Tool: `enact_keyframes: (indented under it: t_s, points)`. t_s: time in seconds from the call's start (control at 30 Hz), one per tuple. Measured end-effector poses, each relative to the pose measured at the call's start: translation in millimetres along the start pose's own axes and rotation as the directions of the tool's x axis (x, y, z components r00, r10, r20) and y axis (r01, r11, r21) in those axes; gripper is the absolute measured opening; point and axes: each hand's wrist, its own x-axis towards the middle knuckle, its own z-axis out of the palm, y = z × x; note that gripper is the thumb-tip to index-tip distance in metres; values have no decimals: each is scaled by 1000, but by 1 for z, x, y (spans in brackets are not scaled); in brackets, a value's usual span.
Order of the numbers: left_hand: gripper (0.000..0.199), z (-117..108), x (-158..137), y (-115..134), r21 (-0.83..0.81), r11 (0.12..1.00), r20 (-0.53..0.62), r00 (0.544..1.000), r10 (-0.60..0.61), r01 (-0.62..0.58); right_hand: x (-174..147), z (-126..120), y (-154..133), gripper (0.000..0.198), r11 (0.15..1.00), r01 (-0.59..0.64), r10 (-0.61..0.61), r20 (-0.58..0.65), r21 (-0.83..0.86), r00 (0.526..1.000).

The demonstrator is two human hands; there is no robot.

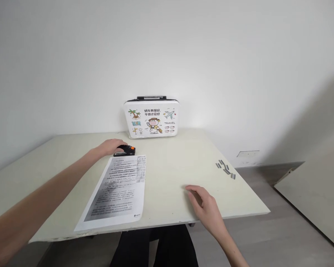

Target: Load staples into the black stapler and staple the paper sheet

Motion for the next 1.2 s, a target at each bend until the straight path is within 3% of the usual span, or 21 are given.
enact_keyframes:
  t_s: [0.23, 0.37, 0.43, 0.5, 0.53, 0.6, 0.7, 0.87, 0.97, 1.07, 1.2]
  points:
    - [41, -5, -13, -3, -19, 999, -17, 999, 50, -50, 2, 0, -5, 35, 1000, -8, 7, 21, 10, 1000]
    - [59, 8, -36, 1, -36, 999, -154, 988, 10, -16, -5, -5, -3, 36, 1000, 4, -5, -37, -18, 999]
    - [71, 25, -57, 3, -77, 997, -273, 961, -50, 30, -12, -15, 3, 37, 994, 15, -30, -142, -104, 989]
    - [77, 47, -82, 3, -195, 979, -429, 891, -145, 66, -18, -29, 14, 38, 972, 9, -73, -265, -234, 962]
    - [80, 59, -94, 2, -245, 964, -450, 870, -203, 98, -20, -38, 21, 40, 955, -6, -93, -318, -297, 944]
    - [89, 80, -116, 2, -317, 933, -393, 871, -294, 172, -21, -56, 39, 49, 918, -55, -110, -384, -394, 917]
    - [101, 99, -140, 3, -348, 911, -280, 903, -325, 221, -12, -77, 67, 66, 881, -131, -70, -398, -455, 915]
    - [107, 101, -155, 9, -398, 872, -224, 891, -394, 285, 33, -92, 100, 89, 861, -256, 51, -426, -440, 903]
    - [99, 99, -158, 12, -419, 860, -231, 881, -413, 293, 67, -95, 107, 97, 860, -315, 116, -447, -402, 887]
    - [89, 97, -159, 14, -417, 863, -227, 886, -403, 285, 99, -95, 112, 98, 854, -370, 171, -474, -365, 864]
    - [85, 99, -159, 15, -400, 889, -262, 902, -344, 223, 132, -83, 115, 81, 851, -393, 188, -497, -348, 847]
